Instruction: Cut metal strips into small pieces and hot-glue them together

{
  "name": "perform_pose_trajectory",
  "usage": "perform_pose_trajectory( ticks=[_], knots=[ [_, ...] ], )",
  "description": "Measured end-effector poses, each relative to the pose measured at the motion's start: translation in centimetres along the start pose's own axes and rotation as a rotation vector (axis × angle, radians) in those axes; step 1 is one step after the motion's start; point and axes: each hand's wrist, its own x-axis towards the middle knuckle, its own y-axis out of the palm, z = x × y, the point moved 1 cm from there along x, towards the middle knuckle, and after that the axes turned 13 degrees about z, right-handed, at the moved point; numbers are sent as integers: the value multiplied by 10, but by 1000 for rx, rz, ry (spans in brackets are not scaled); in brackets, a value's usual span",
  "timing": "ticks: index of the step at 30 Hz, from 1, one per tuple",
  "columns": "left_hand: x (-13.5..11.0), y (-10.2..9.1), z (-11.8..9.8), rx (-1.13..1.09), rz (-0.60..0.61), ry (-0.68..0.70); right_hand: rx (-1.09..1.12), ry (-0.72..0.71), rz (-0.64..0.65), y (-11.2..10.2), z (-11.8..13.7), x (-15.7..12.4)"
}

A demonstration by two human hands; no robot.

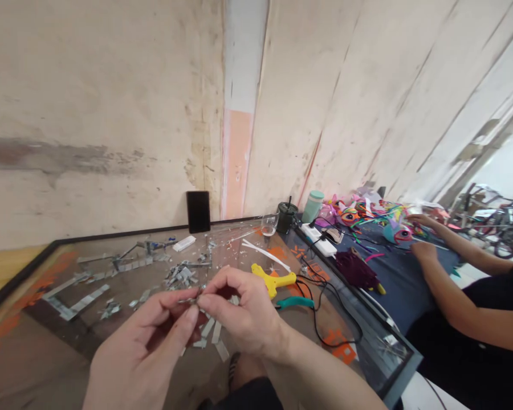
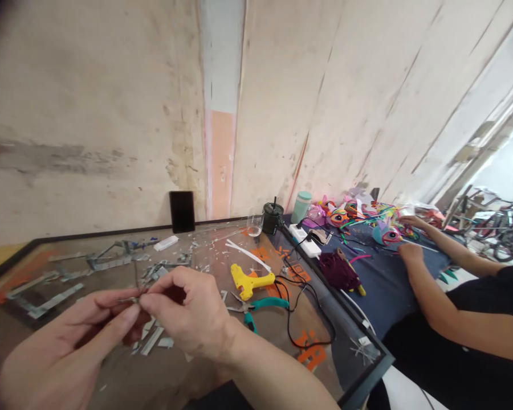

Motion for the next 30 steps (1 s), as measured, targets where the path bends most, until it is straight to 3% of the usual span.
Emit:
perform_pose_trajectory(
  ticks=[5, 9, 15, 25, 30],
  knots=[
    [-5, 6, -8, 35, -62, 27, -7, -29, -9, 4, 2, -5],
    [-7, 13, -12, -129, -81, 93, -145, -66, -15, 5, 4, -10],
    [-8, 13, -14, -231, -15, 124, -275, -118, 21, 4, 4, -13],
    [-11, 15, -25, -168, 2, 154, -53, 44, 114, -2, 1, -12],
    [-14, 14, -32, -134, 11, 182, 59, 26, 48, -3, -3, -14]
  ],
)
